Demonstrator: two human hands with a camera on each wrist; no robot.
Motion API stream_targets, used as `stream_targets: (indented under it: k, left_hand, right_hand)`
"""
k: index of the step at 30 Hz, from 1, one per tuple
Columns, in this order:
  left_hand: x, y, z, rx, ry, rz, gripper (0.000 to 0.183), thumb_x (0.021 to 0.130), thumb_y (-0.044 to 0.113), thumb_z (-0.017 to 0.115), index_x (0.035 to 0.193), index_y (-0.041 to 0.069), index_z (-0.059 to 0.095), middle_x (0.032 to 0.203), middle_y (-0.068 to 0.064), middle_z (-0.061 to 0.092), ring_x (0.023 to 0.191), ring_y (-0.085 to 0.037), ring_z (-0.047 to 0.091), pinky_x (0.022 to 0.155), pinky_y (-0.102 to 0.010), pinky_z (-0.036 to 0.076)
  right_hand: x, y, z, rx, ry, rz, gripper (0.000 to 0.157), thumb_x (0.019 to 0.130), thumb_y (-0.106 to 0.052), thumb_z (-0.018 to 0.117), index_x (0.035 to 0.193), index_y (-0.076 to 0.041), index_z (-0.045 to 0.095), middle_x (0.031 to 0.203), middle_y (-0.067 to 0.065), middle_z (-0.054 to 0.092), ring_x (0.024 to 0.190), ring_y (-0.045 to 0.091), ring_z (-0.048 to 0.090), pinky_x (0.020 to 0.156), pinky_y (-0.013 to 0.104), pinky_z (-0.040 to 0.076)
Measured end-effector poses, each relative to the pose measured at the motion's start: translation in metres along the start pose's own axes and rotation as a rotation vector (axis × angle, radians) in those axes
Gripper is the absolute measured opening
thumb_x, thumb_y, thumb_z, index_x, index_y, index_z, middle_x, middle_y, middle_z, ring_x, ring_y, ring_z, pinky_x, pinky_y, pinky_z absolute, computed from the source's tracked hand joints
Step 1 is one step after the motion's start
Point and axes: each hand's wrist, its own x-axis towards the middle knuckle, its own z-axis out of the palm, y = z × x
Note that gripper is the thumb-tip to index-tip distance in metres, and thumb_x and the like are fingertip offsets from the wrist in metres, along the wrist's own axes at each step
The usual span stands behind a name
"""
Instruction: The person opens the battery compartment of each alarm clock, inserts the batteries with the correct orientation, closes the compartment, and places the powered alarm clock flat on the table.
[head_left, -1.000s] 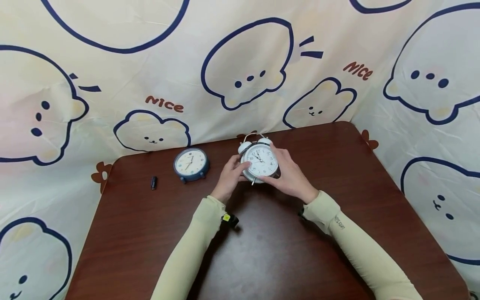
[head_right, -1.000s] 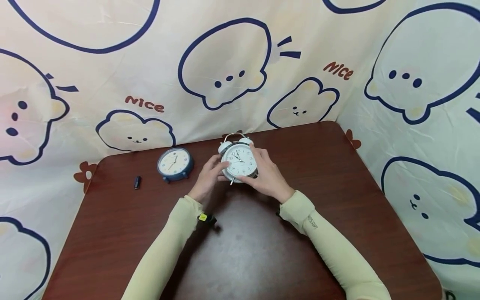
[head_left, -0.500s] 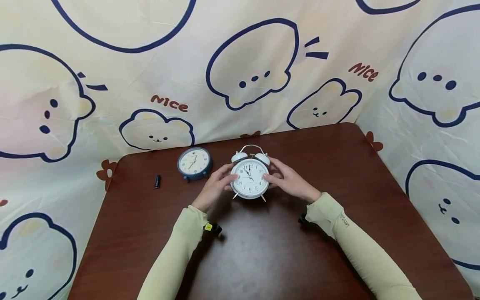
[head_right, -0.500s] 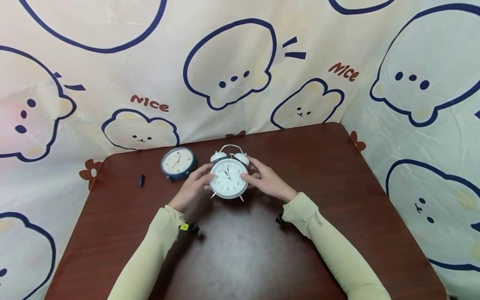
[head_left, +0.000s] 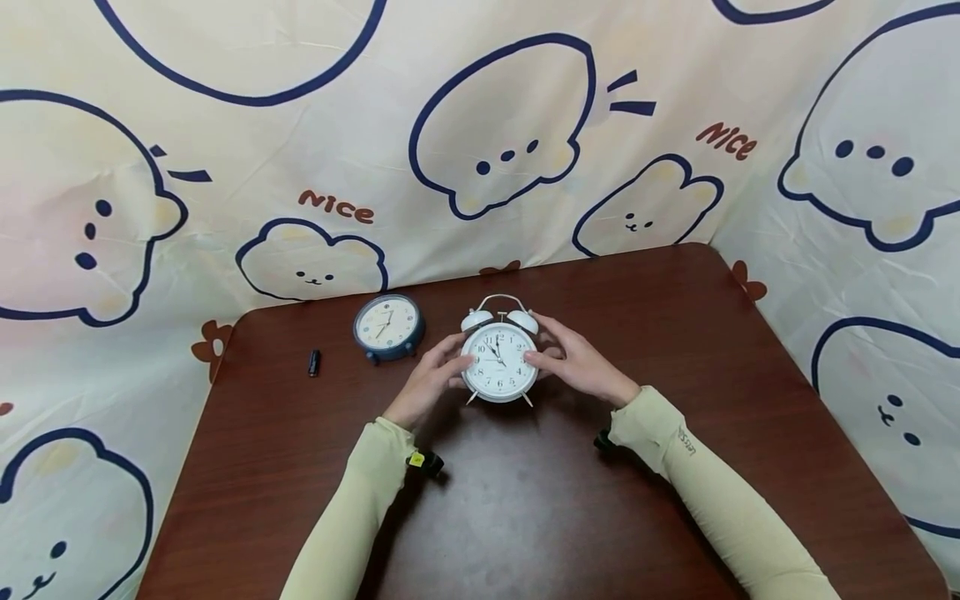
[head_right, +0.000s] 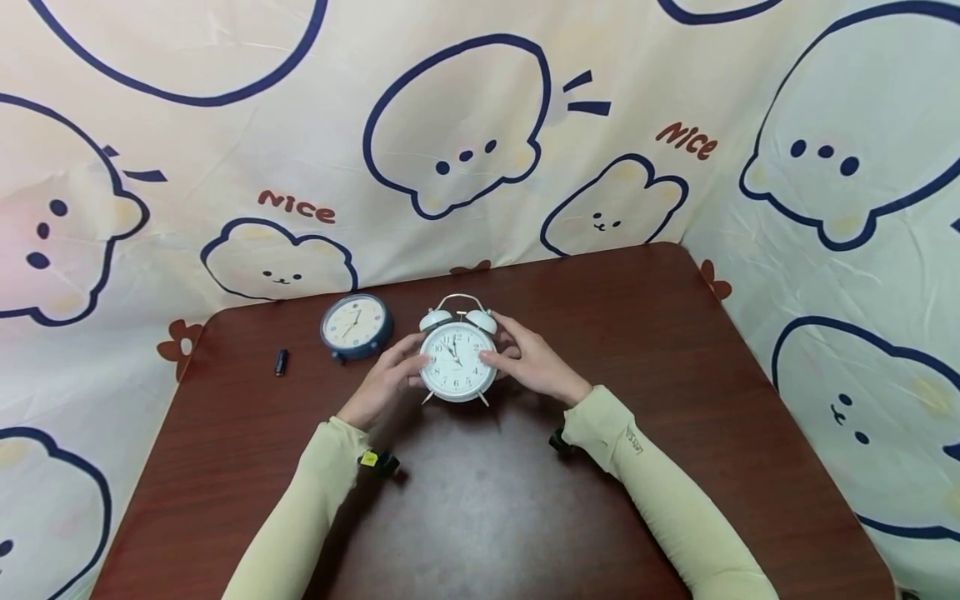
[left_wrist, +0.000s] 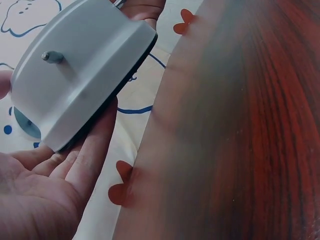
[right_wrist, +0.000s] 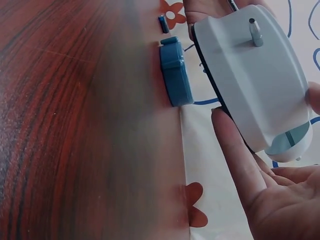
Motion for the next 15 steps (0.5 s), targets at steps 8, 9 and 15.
stream_targets:
  k: [8, 9, 15]
  left_hand:
    - [0.0001, -0.0028, 0.0020, -0.032, -0.014, 0.012, 0.065, 0.104, 0.020, 0.058, 0.159, 0.000, 0.031, 0.141, -0.026, 0.051, 0.101, -0.012, 0.064, 0.089, -0.032, 0.056]
    - [0.0003, -0.0035, 0.0023, -0.034, -0.015, 0.011, 0.065, 0.104, 0.020, 0.058, 0.160, 0.000, 0.030, 0.141, -0.026, 0.051, 0.101, -0.012, 0.064, 0.089, -0.031, 0.056]
    - [-0.0008, -0.0072, 0.0038, -0.039, -0.022, 0.014, 0.066, 0.103, 0.021, 0.060, 0.160, 0.002, 0.031, 0.139, -0.025, 0.053, 0.102, -0.012, 0.064, 0.089, -0.030, 0.057]
  right_hand:
    - [0.0004, -0.0017, -0.0013, -0.022, 0.027, -0.011, 0.075, 0.102, -0.010, 0.065, 0.164, -0.004, 0.022, 0.127, 0.027, 0.059, 0.096, 0.021, 0.070, 0.083, 0.044, 0.063]
    - [0.0007, -0.0013, -0.0012, -0.023, 0.028, -0.010, 0.075, 0.102, -0.009, 0.065, 0.164, -0.004, 0.022, 0.127, 0.028, 0.059, 0.096, 0.021, 0.070, 0.083, 0.044, 0.063]
    - [0.0005, 0.0008, -0.0017, -0.013, 0.026, 0.006, 0.075, 0.103, -0.010, 0.063, 0.165, -0.007, 0.021, 0.130, 0.028, 0.058, 0.100, 0.024, 0.069, 0.084, 0.045, 0.063]
